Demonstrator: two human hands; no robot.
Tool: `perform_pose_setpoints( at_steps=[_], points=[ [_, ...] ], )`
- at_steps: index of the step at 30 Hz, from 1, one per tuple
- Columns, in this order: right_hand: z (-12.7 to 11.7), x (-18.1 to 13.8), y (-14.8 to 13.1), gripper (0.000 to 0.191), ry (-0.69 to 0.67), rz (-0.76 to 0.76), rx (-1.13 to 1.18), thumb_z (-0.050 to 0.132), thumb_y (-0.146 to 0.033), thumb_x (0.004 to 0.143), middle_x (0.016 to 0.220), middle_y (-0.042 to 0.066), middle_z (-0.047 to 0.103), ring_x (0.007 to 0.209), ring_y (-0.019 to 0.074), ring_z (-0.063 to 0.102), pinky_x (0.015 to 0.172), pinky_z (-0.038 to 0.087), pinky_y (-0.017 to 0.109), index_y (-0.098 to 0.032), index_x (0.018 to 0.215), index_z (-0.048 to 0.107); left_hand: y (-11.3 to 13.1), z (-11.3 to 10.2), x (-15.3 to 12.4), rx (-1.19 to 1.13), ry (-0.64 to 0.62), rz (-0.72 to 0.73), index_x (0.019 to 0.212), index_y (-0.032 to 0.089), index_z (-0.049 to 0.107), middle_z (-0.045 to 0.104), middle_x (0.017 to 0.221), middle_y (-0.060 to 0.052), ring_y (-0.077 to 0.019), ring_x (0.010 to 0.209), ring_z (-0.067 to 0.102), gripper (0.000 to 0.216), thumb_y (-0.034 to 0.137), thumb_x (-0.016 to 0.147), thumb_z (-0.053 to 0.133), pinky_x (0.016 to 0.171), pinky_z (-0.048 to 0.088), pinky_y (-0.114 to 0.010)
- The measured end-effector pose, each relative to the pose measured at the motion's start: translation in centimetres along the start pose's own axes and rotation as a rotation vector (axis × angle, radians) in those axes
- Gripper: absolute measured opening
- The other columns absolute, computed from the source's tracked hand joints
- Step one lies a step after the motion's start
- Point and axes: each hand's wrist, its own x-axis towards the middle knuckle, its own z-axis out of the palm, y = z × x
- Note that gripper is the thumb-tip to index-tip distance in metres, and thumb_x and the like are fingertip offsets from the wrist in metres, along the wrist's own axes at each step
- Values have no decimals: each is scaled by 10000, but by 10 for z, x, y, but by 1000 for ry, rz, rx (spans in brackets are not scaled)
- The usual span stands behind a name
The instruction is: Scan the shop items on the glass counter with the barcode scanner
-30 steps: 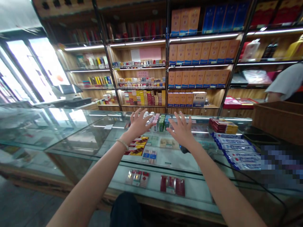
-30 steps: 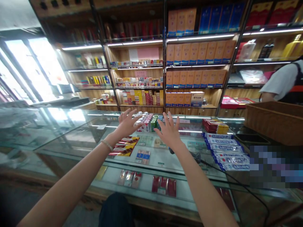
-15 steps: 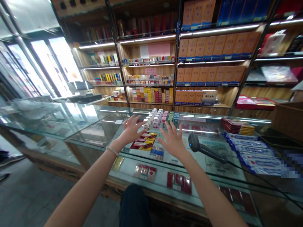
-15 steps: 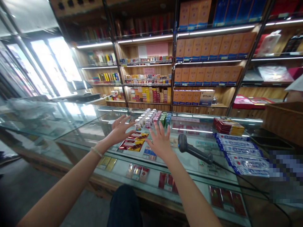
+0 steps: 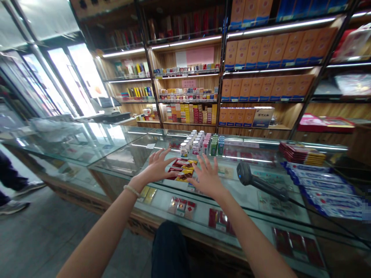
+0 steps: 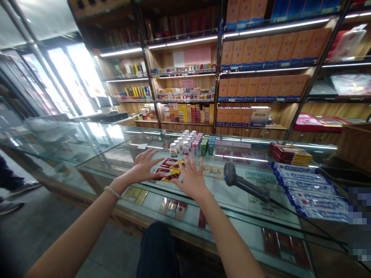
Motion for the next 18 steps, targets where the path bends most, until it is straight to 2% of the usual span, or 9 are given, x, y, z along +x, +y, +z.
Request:
perform_pose_setpoints(
  at_steps=[8, 12, 18],
  points=[
    [10, -3, -1, 780, -52, -22, 8, 370, -713, 979, 1700, 161, 227, 1582, 366, 127, 1234, 25, 700, -168, 1523, 490, -15, 9, -11, 9, -186, -13, 1494, 413, 507, 272, 1699, -94, -425, 1568, 145, 880, 785, 719, 693, 1246, 122, -602],
    [10, -2, 0, 796, -56, -14, 6, 358, -722, 979, 1703, 157, 215, 1584, 361, 125, 1237, 18, 695, -161, 1530, 478, -18, 11, -10, 1, -191, 1, 1456, 425, 552, 288, 1694, -70, -435, 1562, 145, 841, 766, 706, 720, 1247, 122, -594],
    [6, -3, -1, 818, -86, -4, 19, 350, -730, 975, 1708, 156, 195, 1587, 362, 106, 1240, 5, 688, -148, 1538, 466, -23, 13, -13, -31, -132, 44, 1333, 442, 666, 306, 1689, -20, -415, 1566, 135, 675, 744, 732, 719, 1252, 115, -585]
  ],
)
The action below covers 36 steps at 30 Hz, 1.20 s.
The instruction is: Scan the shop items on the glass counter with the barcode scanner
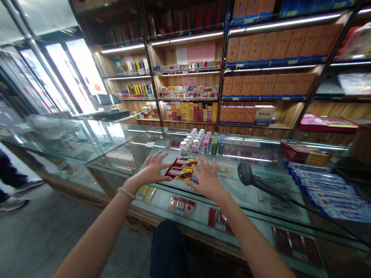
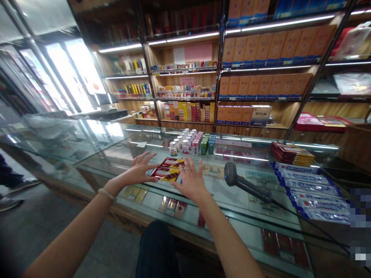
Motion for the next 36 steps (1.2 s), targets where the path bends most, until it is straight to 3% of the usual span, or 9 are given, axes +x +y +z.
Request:
perform_pose_setpoints(
  at_steps=[11, 22, 25, 30, 36],
  points=[
    [-2, -3, 1, 886, -36, -20, 14, 313, -790, 943, 1714, 158, 167, 1594, 362, 59, 1235, -26, 693, -149, 1531, 480, -3, 5, -13, -64, 80, 29, 1217, 405, 746, 342, 1673, -30, -429, 1546, 198, 641, 748, 676, 765, 1246, 161, -604],
    [-9, 3, 5, 769, -22, -60, 41, 466, -814, 885, 1708, 166, 196, 1586, 385, 89, 1222, 9, 719, -188, 1257, 714, 0, -1, -3, -45, 49, 72, 1136, 355, 757, 298, 1690, -62, -428, 1553, 180, 640, 726, 617, 810, 1229, 160, -643],
    [-9, 6, 10, 729, 62, -121, -17, 541, -776, 873, 1699, 173, 222, 1581, 383, 106, 1227, -5, 713, -165, 1226, 721, 5, -4, -1, 1, 141, 110, 1111, 327, 760, 294, 1691, -83, -428, 1552, 183, 667, 694, 564, 859, 1234, 133, -638],
    [-15, 7, 31, 688, 275, -227, -166, 710, -710, 781, 1696, 163, 239, 1574, 373, 121, 1238, -156, 635, -146, 1175, 726, 27, -16, 8, 87, 347, 177, 1091, 282, 749, 269, 1699, -121, -418, 1552, 215, 668, 699, 579, 852, 1256, 86, -610],
    [-39, 1, 69, 598, 449, -255, -300, 710, -649, 799, 1694, 160, 244, 1571, 346, 127, 1228, -212, 593, -153, 1132, 704, 66, -32, 36, 183, 537, 246, 1111, 248, 700, 286, 1685, -173, -406, 1547, 249, 672, 734, 656, 788, 1256, 30, -612]
  ],
)
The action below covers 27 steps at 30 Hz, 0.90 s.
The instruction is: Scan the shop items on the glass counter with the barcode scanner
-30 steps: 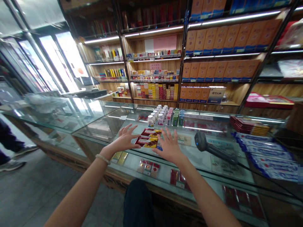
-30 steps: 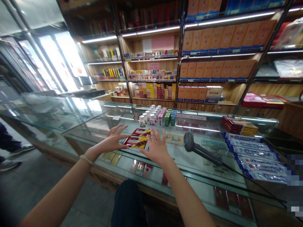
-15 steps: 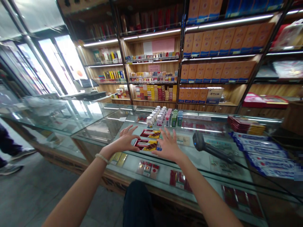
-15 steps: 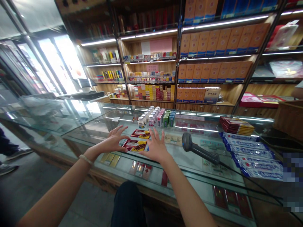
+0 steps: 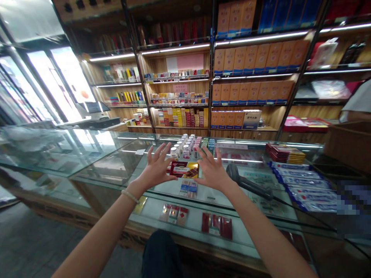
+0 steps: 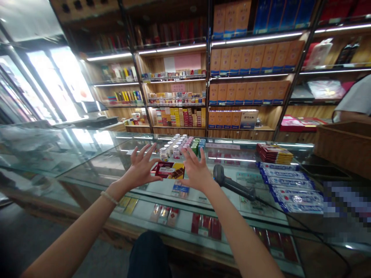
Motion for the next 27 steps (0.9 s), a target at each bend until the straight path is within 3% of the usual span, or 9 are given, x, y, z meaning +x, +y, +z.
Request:
perform_pose_setpoints(
  at_steps=[7, 15, 20, 27],
  points=[
    [-19, -11, 50, 565, 82, 34, -115, 694, -587, 825, 1687, 154, 267, 1569, 337, 130, 1231, -202, 603, -160, 1194, 667, 29, 12, 51, 21, 133, 15, 1157, 229, 666, 282, 1682, -193, -393, 1554, 243, 619, 677, 740, 754, 1254, -16, -617],
    [-40, -28, 93, 584, -14, 135, -126, 677, -563, 848, 1703, 133, 231, 1565, 366, 130, 1223, -168, 645, -172, 1281, 644, 58, 23, 102, -144, 81, -1, 1200, 254, 669, 186, 1721, -129, -421, 1564, 199, 643, 607, 689, 833, 1256, -54, -639],
    [-41, -39, 123, 608, 25, 192, -180, 681, -572, 847, 1690, 150, 265, 1558, 377, 135, 1222, -126, 660, -174, 1304, 630, 76, 31, 137, -167, 108, 20, 1217, 240, 663, 186, 1717, -149, -431, 1560, 203, 668, 546, 663, 874, 1254, -25, -661],
    [-36, -53, 159, 594, 38, 260, -249, 646, -591, 864, 1675, 151, 305, 1552, 362, 149, 1224, -113, 656, -187, 1299, 630, 100, 60, 173, -164, 157, 26, 1205, 214, 663, 232, 1695, -202, -407, 1564, 206, 635, 545, 696, 849, 1252, 13, -666]
  ],
)
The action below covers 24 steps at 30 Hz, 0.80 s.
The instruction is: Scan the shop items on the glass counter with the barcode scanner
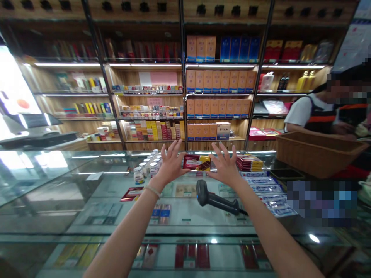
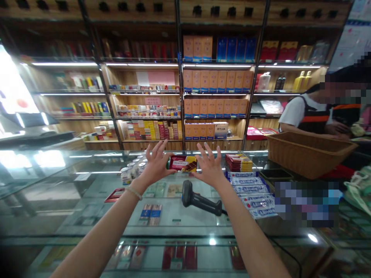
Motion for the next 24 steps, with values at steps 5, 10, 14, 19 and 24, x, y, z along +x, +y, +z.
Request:
perform_pose_setpoints(
  at_steps=[5, 10, 14, 19, 24],
  points=[
    [12, -3, 14, 616, 30, 14, -24, 672, -589, 850, 1660, 158, 337, 1541, 365, 170, 1223, -100, 658, -179, 1307, 627, 9, 19, 11, -25, 17, -37, 1200, 210, 664, 263, 1680, -218, -411, 1555, 238, 610, 512, 705, 852, 1247, 49, -671],
    [17, -8, 18, 602, 40, 37, -25, 698, -576, 824, 1653, 154, 352, 1539, 381, 169, 1222, -69, 665, -197, 1288, 637, 13, 31, 10, -20, 21, -48, 1226, 211, 667, 241, 1685, -227, -416, 1554, 238, 635, 531, 708, 847, 1247, 46, -663],
    [14, -9, 16, 590, 52, 54, -9, 673, -570, 831, 1656, 148, 346, 1544, 391, 160, 1224, -55, 660, -198, 1287, 636, 13, 35, 7, -41, 32, -72, 1257, 231, 669, 233, 1693, -206, -419, 1557, 226, 626, 555, 741, 812, 1240, 31, -668],
    [11, -8, 14, 588, 93, 92, 0, 647, -584, 829, 1663, 160, 323, 1541, 381, 200, 1231, -67, 646, -187, 1263, 629, 18, 35, 7, -61, 37, -121, 1378, 296, 609, 215, 1709, -162, -412, 1564, 205, 708, 541, 746, 814, 1225, 35, -676],
    [9, -6, 13, 596, 111, 94, -2, 645, -600, 820, 1660, 194, 309, 1534, 371, 232, 1239, -60, 631, -170, 1233, 624, 32, 26, 10, -88, 31, -167, 1399, 267, 604, 176, 1716, -173, -428, 1563, 186, 719, 599, 781, 762, 1220, 35, -687]
  ],
)
